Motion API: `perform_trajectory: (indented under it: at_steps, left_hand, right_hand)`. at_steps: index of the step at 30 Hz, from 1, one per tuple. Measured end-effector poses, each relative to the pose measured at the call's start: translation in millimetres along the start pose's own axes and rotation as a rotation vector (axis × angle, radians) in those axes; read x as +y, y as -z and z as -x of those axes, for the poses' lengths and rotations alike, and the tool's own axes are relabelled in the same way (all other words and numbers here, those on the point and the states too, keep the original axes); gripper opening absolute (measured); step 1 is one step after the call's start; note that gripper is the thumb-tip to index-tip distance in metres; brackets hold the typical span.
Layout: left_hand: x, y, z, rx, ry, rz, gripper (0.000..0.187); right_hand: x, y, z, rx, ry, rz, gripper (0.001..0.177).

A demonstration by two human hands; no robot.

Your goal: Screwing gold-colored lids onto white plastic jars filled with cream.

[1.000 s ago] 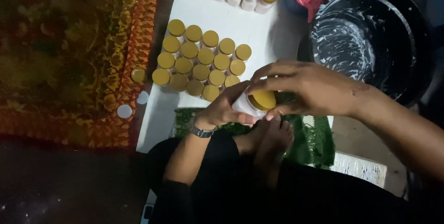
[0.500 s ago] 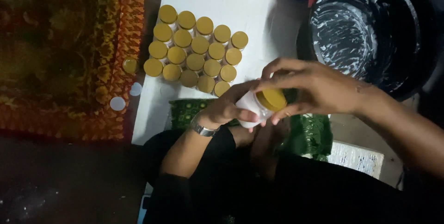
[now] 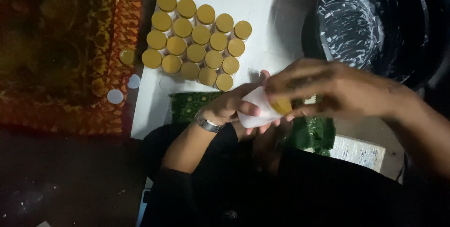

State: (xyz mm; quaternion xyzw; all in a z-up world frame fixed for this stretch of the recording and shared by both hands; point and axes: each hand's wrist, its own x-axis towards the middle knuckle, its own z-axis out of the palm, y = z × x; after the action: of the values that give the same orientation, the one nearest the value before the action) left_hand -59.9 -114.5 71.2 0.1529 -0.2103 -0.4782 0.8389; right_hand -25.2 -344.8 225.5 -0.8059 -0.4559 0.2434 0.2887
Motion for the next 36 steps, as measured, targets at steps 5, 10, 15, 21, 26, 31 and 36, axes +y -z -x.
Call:
perform_trajectory:
  at_steps: [5,10,15,21,26,31,36]
  left_hand:
    - [0.5,-34.3,-5.0,0.472,-0.344,-0.958,0.067]
    - [4.5,-28.8,-3.2,0.524,-0.405,-0.997,0.066]
    - [-23.9,-18.6,-11.9,0.896,-0.632,-1.594,0.075]
    - [-20.4,-20.9,-13.9,0.759,-0.808,-1.293,0.089]
    - [-30.0,20.9,-18.2,0.243,-0.514,-0.219,0.096]
    - [-32.9,13.6,-17.3,0.214,-0.201,-0.082,0.057]
    - [-23.2,-26.5,-20.8,0.858,-0.826,-1.279,0.079]
  right_hand:
    - [-3.2,-14.9,-14.8,0.218,-0.358,0.134,0.047]
    - [22.8,-29.4,-6.7,0.075,-0.317,0.221,0.074]
    - [38.4,-65.0,-15.3,0.238,-0.535,0.488,0.05]
    - [25.1,-48.7,-19.4,0.358,-0.231,0.377,0.047]
    - [46.9,-36.8,-18.3,0.398,0.313,0.516,0.046]
    - [52.9,-43.1,-17.3,0.41,0.67,0.697,0.046]
    - [17.5,-47.0,-24.7,0.396,-0.431,0.281,0.036]
